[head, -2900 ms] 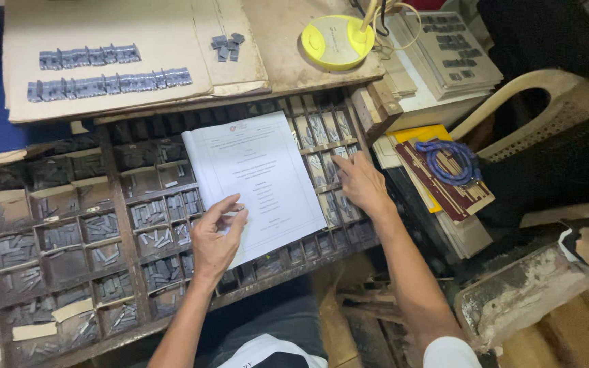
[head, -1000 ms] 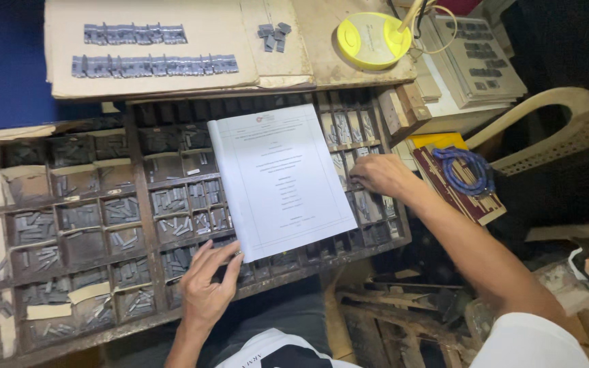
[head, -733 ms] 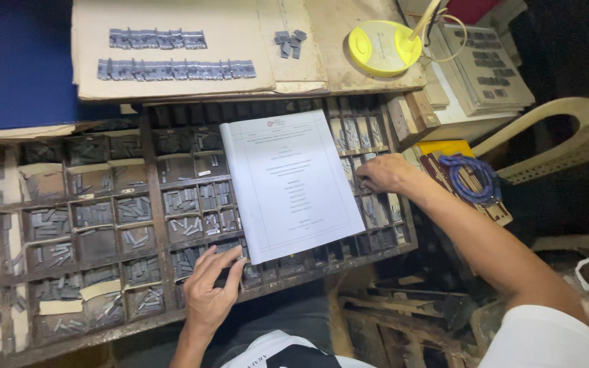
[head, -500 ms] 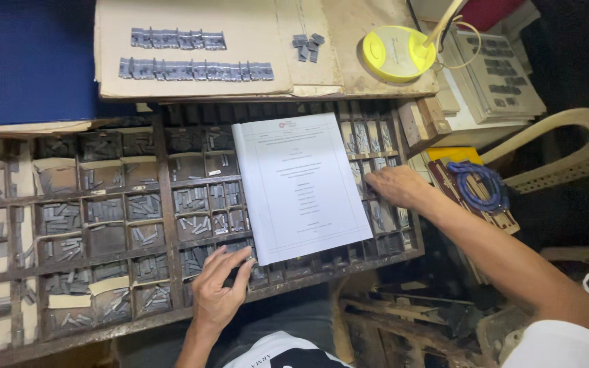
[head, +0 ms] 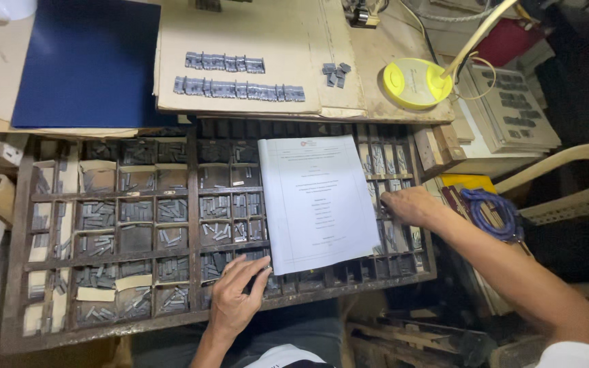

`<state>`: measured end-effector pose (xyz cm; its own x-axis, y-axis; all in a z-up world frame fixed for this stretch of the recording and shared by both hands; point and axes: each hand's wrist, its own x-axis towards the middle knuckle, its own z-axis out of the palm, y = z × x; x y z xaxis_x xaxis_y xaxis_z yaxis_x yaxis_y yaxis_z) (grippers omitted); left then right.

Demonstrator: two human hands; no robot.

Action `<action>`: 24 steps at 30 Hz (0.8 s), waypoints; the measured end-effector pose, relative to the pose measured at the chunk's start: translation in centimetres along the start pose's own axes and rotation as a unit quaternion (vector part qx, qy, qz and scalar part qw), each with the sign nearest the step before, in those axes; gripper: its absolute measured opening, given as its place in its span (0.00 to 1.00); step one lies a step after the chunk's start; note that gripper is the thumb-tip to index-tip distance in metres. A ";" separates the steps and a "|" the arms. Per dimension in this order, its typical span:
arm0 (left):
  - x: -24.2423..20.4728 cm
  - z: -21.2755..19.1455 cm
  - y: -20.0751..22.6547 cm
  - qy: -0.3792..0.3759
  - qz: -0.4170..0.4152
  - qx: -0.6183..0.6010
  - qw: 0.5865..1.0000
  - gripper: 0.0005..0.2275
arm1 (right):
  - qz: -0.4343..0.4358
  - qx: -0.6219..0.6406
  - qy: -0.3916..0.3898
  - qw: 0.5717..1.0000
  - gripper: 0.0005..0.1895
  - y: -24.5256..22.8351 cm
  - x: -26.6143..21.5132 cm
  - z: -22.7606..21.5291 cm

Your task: The person picks up small metal printing type pieces from a compartmentalized tray and arranges them in rows on a flat surface. They repeatedly select individual letters, place them in sequence, and occasionally adjust the position of the pieces.

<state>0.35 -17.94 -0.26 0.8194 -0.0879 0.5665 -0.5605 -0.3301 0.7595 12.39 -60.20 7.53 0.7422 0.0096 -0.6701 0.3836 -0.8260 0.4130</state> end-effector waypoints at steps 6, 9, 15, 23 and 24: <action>0.7 -0.7 1.0 0.000 -0.002 -0.029 1.000 0.09 | 0.030 0.079 0.054 0.995 0.10 -0.2 -0.9 1.8; 0.5 -0.3 0.8 0.009 -0.020 -0.035 0.999 0.10 | 0.064 0.150 0.139 0.977 0.07 1.8 0.7 5.4; 0.0 -0.2 0.8 -0.005 -0.037 -0.078 0.996 0.10 | 0.033 0.315 0.365 0.876 0.10 -3.2 -6.0 -4.5; -1.5 -1.3 1.9 -0.028 0.023 -0.116 0.993 0.07 | -0.170 0.313 0.267 0.895 0.07 -24.4 -7.6 -22.7; -2.1 -1.9 1.7 -0.028 0.038 -0.105 0.993 0.09 | -0.247 0.271 0.314 0.876 0.09 -27.0 -5.5 -23.3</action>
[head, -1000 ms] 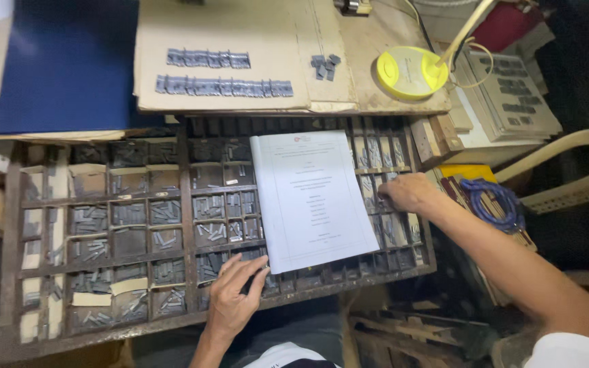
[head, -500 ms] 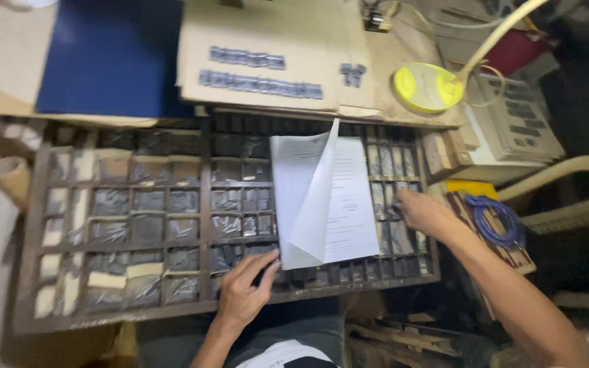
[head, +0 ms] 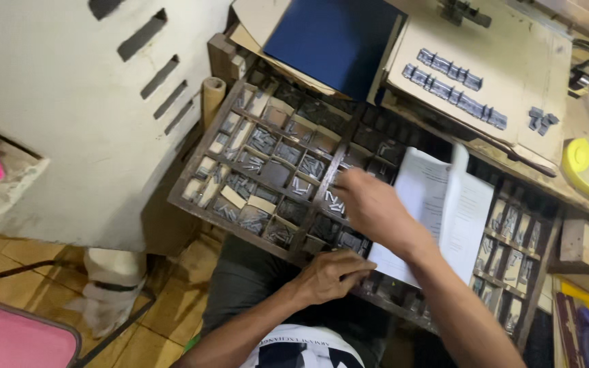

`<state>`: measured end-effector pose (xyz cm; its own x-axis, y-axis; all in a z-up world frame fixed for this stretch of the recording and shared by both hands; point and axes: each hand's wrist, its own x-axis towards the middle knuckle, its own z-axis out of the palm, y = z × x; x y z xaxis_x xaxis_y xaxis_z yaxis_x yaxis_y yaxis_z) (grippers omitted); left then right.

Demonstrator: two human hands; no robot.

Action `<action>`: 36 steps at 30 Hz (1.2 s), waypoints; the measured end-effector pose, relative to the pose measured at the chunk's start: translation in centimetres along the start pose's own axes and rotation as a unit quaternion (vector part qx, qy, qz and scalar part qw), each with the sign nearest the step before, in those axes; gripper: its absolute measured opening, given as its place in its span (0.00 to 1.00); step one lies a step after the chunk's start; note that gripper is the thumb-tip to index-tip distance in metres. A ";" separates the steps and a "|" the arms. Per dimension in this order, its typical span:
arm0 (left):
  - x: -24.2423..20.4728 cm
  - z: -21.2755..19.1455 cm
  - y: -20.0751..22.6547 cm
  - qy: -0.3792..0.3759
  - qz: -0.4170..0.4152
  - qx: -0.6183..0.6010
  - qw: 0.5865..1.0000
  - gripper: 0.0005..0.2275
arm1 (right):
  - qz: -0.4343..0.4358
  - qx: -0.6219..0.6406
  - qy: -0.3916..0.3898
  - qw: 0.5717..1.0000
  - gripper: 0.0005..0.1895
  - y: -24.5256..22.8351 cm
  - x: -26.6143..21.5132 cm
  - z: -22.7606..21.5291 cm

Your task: The person picks up small metal printing type pieces from a compartmentalized tray and arranges them in rows on a flat surface. They repeatedly select individual letters, place them in sequence, and occasionally adjust the position of the pieces.

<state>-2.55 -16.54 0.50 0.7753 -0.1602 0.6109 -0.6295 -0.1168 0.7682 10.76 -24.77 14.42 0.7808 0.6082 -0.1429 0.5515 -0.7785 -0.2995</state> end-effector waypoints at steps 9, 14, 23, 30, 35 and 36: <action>-1.8 -8.0 2.9 0.100 -0.056 0.071 0.991 0.10 | -0.142 0.059 0.034 0.988 0.10 -2.5 9.6 8.3; -2.4 -9.0 2.0 0.160 -0.122 0.089 0.976 0.09 | -0.105 0.140 0.114 0.978 0.05 0.8 10.0 11.5; -2.2 -8.3 1.8 0.173 -0.125 0.079 0.974 0.09 | -0.086 -0.050 0.116 0.988 0.11 -2.8 10.6 11.1; -1.7 -10.5 2.5 0.232 -0.099 0.131 0.959 0.08 | -0.139 -0.148 0.116 0.972 0.07 -1.6 12.0 13.4; -0.8 -11.6 3.1 0.246 -0.084 0.136 0.956 0.07 | -0.140 0.099 0.124 0.977 0.06 -1.4 8.6 10.6; -0.5 -11.8 3.4 0.251 -0.079 0.140 0.955 0.07 | -0.124 0.219 0.126 0.960 0.05 -1.9 6.4 8.7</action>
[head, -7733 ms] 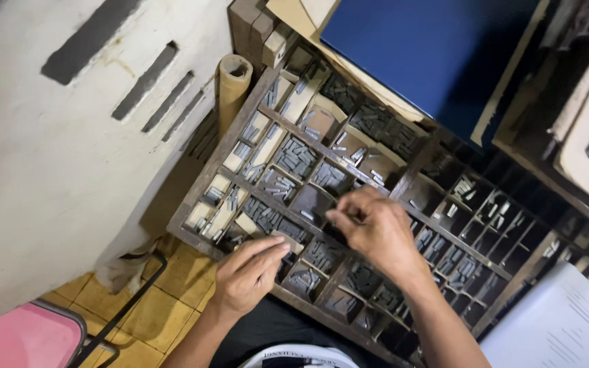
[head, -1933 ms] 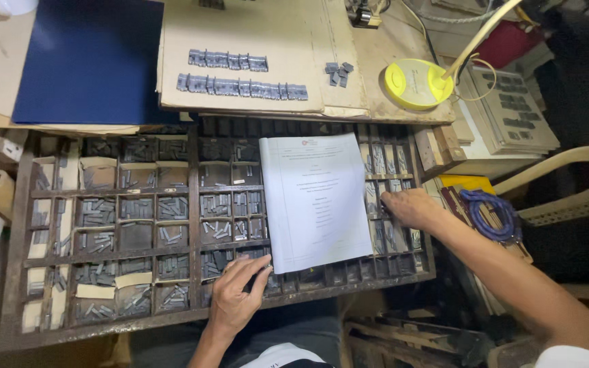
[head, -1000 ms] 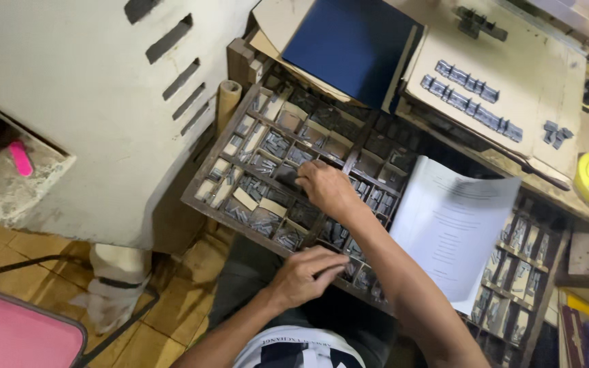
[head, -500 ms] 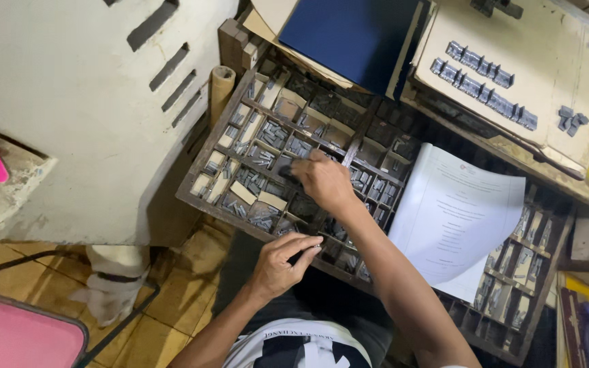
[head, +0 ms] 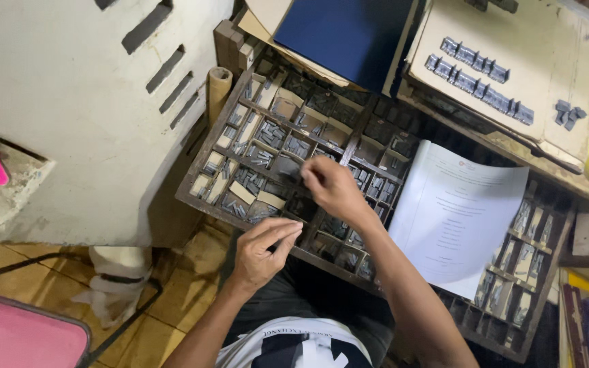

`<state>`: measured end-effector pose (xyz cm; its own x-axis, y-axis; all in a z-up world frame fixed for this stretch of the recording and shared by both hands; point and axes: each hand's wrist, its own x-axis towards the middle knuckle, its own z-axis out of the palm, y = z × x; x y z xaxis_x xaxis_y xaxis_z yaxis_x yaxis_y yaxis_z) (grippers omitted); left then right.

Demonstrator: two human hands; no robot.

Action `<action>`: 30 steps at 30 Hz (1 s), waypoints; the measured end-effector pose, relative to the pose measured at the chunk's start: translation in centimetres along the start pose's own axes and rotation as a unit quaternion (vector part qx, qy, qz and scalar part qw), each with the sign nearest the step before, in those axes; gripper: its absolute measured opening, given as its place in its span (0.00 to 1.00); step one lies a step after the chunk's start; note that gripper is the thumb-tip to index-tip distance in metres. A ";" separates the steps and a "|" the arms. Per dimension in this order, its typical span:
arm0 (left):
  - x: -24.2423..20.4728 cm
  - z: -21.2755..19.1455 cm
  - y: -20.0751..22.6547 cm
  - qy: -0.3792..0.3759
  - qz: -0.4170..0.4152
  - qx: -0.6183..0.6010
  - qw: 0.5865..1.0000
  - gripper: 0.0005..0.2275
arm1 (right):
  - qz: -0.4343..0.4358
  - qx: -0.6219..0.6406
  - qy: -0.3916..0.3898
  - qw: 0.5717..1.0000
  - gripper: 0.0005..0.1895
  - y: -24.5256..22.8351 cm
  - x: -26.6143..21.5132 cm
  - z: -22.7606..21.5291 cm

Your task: The person picks up small metal printing type pieces from a compartmentalized tray and arranges them in rows on a flat surface. They repeatedly select individual letters, place them in sequence, and occasionally adjust the position of the pieces.

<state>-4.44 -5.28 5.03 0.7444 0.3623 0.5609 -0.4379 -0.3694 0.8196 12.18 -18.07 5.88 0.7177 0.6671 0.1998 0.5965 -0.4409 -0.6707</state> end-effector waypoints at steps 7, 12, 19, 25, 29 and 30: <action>1.3 2.3 0.2 -0.011 0.030 0.011 0.999 0.06 | 0.160 0.336 0.084 0.924 0.05 -2.7 -8.5 -3.7; 2.2 4.6 2.2 -0.017 0.059 -0.015 0.998 0.07 | 0.181 0.367 0.122 0.904 0.06 -3.1 -11.5 -4.9; 2.5 5.6 3.7 -0.055 0.107 -0.021 0.992 0.08 | 0.196 0.380 0.139 0.893 0.07 -4.9 -13.3 -6.3; 2.2 5.5 4.3 -0.089 0.109 0.014 0.990 0.11 | 0.172 0.335 0.161 0.912 0.09 -5.1 -14.5 -5.8; 2.3 5.2 4.7 -0.107 0.122 -0.006 0.987 0.13 | 0.179 0.302 0.167 0.921 0.10 -6.6 -14.4 -6.7; 2.1 5.2 4.4 -0.119 0.153 0.021 0.981 0.14 | 0.191 0.298 0.163 0.921 0.10 -6.9 -14.3 -6.8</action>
<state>-2.19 -10.55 9.24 0.6805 0.0210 0.7324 -0.6416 -0.4657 0.6095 0.24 -28.64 12.55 0.9622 0.2723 0.0062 0.0443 -0.1338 -0.9900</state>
